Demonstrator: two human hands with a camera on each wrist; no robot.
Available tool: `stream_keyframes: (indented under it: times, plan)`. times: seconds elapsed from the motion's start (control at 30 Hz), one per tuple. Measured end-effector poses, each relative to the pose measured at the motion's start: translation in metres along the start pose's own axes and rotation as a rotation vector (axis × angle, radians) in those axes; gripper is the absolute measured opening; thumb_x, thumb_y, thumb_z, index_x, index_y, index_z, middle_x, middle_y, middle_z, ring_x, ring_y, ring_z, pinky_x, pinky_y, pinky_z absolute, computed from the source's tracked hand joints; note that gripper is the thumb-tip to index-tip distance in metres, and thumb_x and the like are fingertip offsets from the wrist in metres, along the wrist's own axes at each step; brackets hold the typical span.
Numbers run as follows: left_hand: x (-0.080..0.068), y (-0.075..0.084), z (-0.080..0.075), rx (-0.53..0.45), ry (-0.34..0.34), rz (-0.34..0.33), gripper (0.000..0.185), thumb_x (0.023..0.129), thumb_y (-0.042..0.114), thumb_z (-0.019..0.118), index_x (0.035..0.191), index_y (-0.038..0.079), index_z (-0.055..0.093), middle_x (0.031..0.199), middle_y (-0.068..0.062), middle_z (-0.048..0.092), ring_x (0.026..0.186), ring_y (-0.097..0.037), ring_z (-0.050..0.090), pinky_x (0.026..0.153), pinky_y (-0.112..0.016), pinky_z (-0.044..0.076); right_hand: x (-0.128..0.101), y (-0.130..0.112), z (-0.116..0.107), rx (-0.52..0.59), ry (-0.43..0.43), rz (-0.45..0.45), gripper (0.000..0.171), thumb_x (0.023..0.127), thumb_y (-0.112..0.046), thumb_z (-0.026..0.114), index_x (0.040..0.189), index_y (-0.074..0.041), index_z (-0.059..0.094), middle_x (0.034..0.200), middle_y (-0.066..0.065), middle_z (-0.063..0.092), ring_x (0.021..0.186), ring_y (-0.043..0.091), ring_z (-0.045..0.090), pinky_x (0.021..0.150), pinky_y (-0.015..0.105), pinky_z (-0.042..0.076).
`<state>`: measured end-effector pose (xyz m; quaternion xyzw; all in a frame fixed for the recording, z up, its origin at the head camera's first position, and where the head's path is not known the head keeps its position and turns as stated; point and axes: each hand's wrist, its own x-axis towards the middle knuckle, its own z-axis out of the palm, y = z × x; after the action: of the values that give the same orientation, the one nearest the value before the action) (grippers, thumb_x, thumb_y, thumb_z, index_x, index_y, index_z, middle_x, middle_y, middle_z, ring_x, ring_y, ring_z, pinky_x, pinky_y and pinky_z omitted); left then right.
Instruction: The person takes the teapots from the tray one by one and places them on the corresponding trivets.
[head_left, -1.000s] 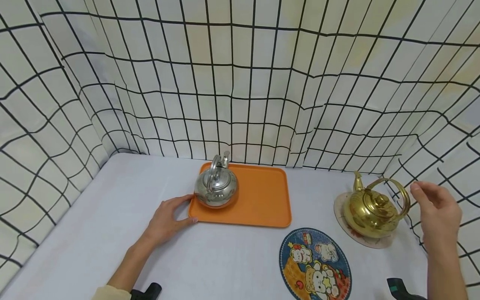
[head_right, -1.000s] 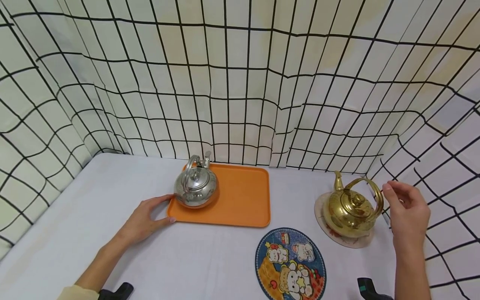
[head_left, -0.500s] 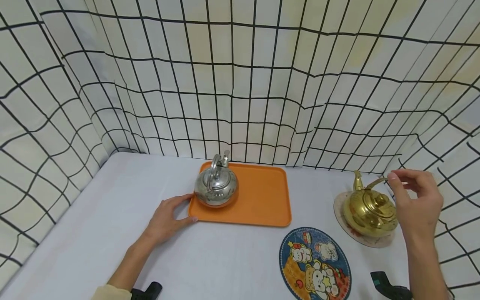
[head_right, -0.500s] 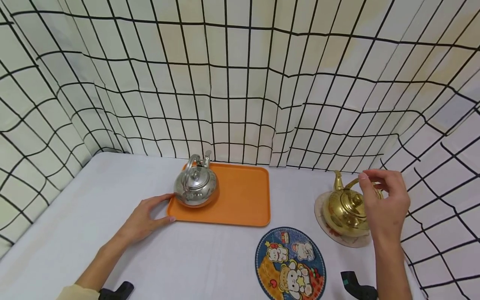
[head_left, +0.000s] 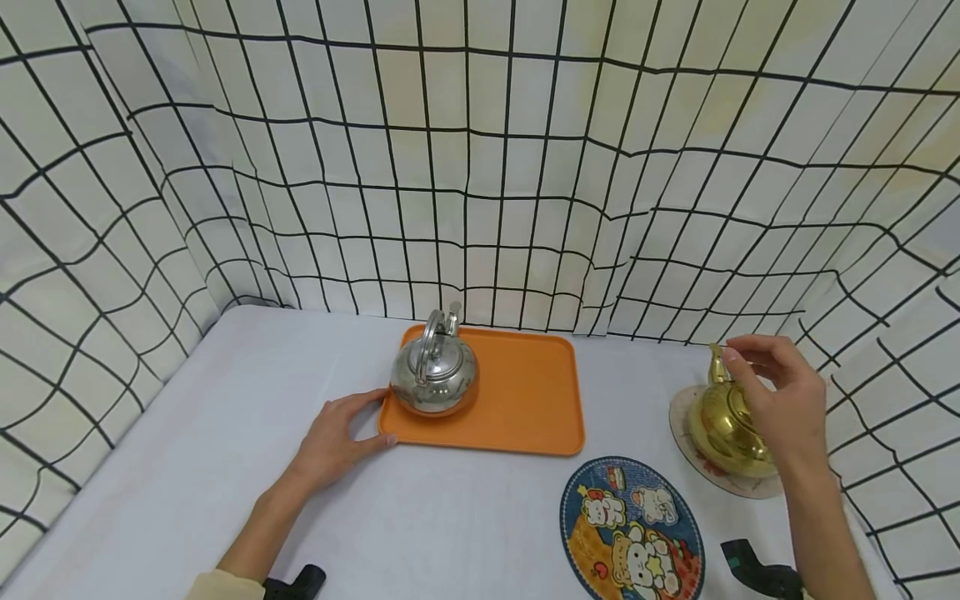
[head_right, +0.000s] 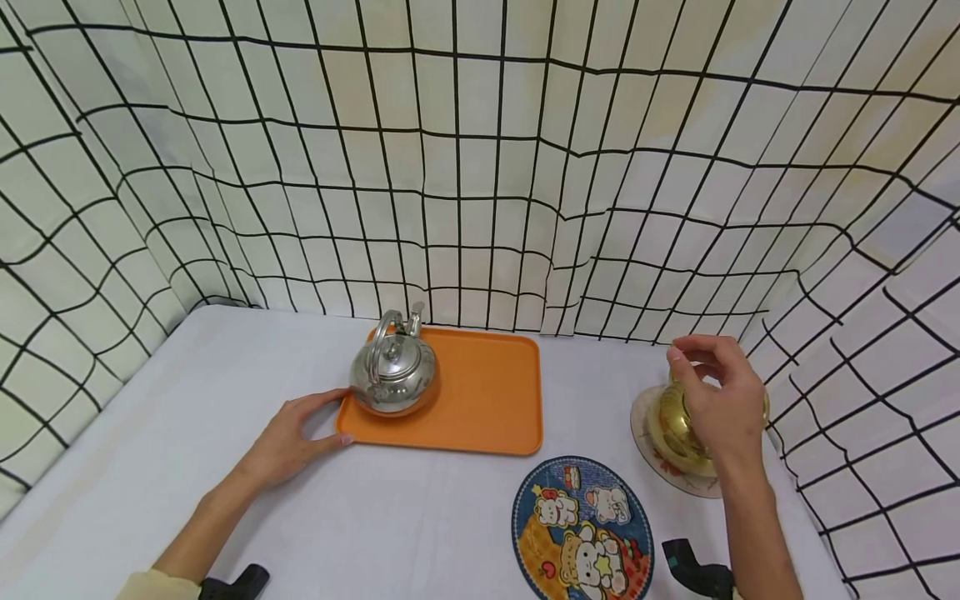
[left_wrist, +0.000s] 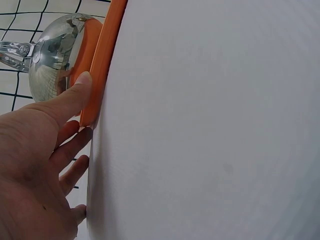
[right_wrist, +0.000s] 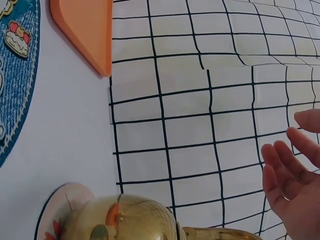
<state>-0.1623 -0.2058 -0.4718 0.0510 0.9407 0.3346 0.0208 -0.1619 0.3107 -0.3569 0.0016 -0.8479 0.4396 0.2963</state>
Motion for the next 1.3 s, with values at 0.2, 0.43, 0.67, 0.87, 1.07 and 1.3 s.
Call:
stream_keyframes:
  times: [0.2, 0.43, 0.67, 0.87, 1.07, 1.3]
  plan:
    - [0.0, 0.0, 0.0, -0.003, 0.0, -0.002, 0.074, 0.09, 0.037, 0.082, 0.153, 0.011, 0.052, 0.156, -0.019, 0.053, 0.147, -0.046, 0.04, 0.122, -0.069, 0.032, -0.001, 0.002, 0.012, 0.019, -0.117, -0.031, 0.027, 0.101, -0.013, 0.069, 0.123, 0.001, 0.067, 0.106, -0.031, 0.064, 0.099, -0.014, 0.063, 0.088, -0.002, 0.047]
    - [0.001, -0.001, 0.0, 0.0, -0.006, -0.012, 0.074, 0.09, 0.037, 0.082, 0.153, 0.012, 0.052, 0.157, -0.018, 0.053, 0.148, -0.046, 0.039, 0.122, -0.069, 0.032, -0.004, -0.006, 0.027, 0.083, -0.202, -0.049, 0.028, 0.101, -0.013, 0.068, 0.126, 0.0, 0.066, 0.112, -0.026, 0.067, 0.102, -0.013, 0.064, 0.089, 0.0, 0.049]
    - [0.001, 0.0, 0.0, -0.002, -0.004, -0.018, 0.074, 0.09, 0.037, 0.082, 0.153, 0.012, 0.052, 0.157, -0.018, 0.052, 0.148, -0.045, 0.039, 0.123, -0.069, 0.032, -0.006, -0.013, 0.04, 0.142, -0.269, -0.048, 0.027, 0.104, -0.014, 0.064, 0.128, -0.001, 0.065, 0.113, -0.018, 0.069, 0.103, -0.008, 0.067, 0.089, 0.004, 0.052]
    - [0.0, -0.001, 0.001, 0.001, -0.002, -0.01, 0.074, 0.09, 0.038, 0.082, 0.153, 0.012, 0.053, 0.157, -0.018, 0.053, 0.148, -0.046, 0.04, 0.123, -0.069, 0.032, -0.009, -0.017, 0.047, 0.132, -0.309, -0.009, 0.03, 0.106, -0.025, 0.062, 0.13, -0.008, 0.066, 0.117, -0.01, 0.069, 0.107, -0.003, 0.068, 0.093, 0.004, 0.052]
    - [0.0, -0.001, 0.001, 0.001, 0.004, 0.0, 0.073, 0.089, 0.036, 0.082, 0.152, 0.012, 0.053, 0.156, -0.018, 0.054, 0.147, -0.045, 0.041, 0.122, -0.068, 0.033, -0.008, -0.018, 0.053, 0.139, -0.328, -0.007, 0.029, 0.106, -0.027, 0.062, 0.13, -0.01, 0.066, 0.117, -0.003, 0.07, 0.108, 0.0, 0.069, 0.092, 0.006, 0.052]
    - [0.0, -0.001, 0.001, 0.005, 0.006, 0.004, 0.073, 0.089, 0.036, 0.082, 0.152, 0.011, 0.053, 0.155, -0.018, 0.055, 0.147, -0.045, 0.041, 0.122, -0.068, 0.033, -0.007, -0.019, 0.06, 0.18, -0.349, -0.027, 0.027, 0.106, -0.022, 0.062, 0.127, -0.006, 0.066, 0.114, -0.007, 0.071, 0.104, -0.003, 0.069, 0.091, 0.008, 0.055]
